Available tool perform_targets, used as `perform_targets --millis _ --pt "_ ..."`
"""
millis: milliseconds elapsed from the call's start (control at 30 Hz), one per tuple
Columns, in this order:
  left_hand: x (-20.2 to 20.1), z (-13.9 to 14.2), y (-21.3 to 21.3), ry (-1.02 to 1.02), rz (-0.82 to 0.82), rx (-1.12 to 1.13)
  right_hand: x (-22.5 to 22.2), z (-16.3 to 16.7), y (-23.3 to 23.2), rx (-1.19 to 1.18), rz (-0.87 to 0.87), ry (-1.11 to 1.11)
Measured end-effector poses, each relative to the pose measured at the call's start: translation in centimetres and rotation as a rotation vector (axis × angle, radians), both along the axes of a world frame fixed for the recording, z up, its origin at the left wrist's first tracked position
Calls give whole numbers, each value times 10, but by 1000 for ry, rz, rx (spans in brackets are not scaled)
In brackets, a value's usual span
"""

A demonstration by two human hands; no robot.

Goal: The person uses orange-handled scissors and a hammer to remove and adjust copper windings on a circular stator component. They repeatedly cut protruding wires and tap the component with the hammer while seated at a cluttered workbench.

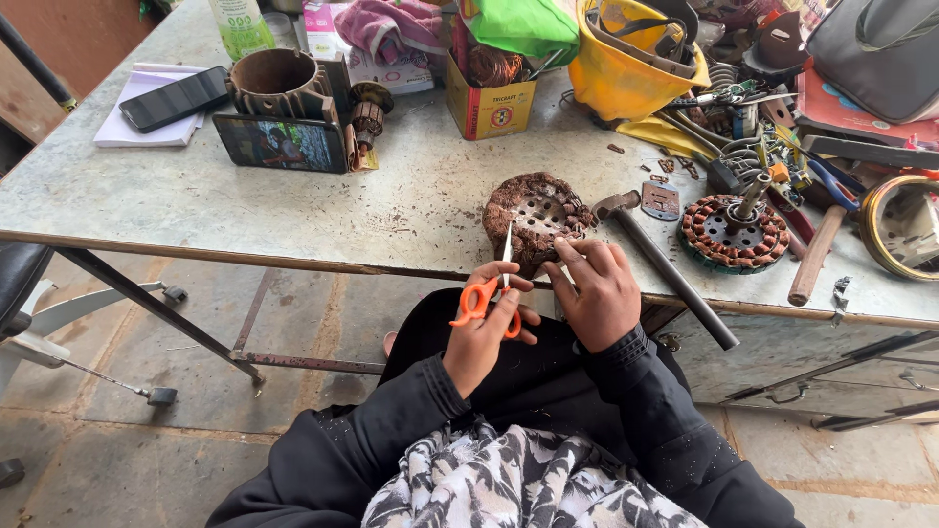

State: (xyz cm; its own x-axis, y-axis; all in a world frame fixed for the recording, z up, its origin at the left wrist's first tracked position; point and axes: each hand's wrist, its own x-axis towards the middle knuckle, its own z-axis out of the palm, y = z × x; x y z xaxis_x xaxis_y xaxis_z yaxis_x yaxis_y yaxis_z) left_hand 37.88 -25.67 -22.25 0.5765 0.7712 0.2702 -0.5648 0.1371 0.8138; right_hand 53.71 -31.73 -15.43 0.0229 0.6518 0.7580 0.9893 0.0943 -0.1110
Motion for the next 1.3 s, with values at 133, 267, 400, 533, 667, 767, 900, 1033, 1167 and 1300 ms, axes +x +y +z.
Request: perform_targets --millis 133,267,400,533,667,767,900,1033,1167,1300 --pt "-11 19 -3 -96 -97 -318 4 8 0 -13 42 7" --pt "-7 33 -13 -201 -114 -463 10 15 6 -19 112 -53" --pt "6 32 -18 -189 -86 -418 15 14 11 -61 153 1" --pt "15 16 -13 -80 -26 -179 18 8 10 -61 144 -7" --pt "14 4 5 51 -14 50 20 4 10 -58 131 -25" --pt "-4 4 25 206 -114 139 19 3 9 -52 129 -18" --pt "-27 14 46 390 -140 262 18 1 7 -34 120 -19" --pt "-41 25 48 517 17 632 16 0 3 -34 108 -20" --pt "-41 35 39 553 75 693 14 -1 0 -30 100 -19" --pt "-36 41 27 579 -1 450 13 0 -2 -25 102 -14"
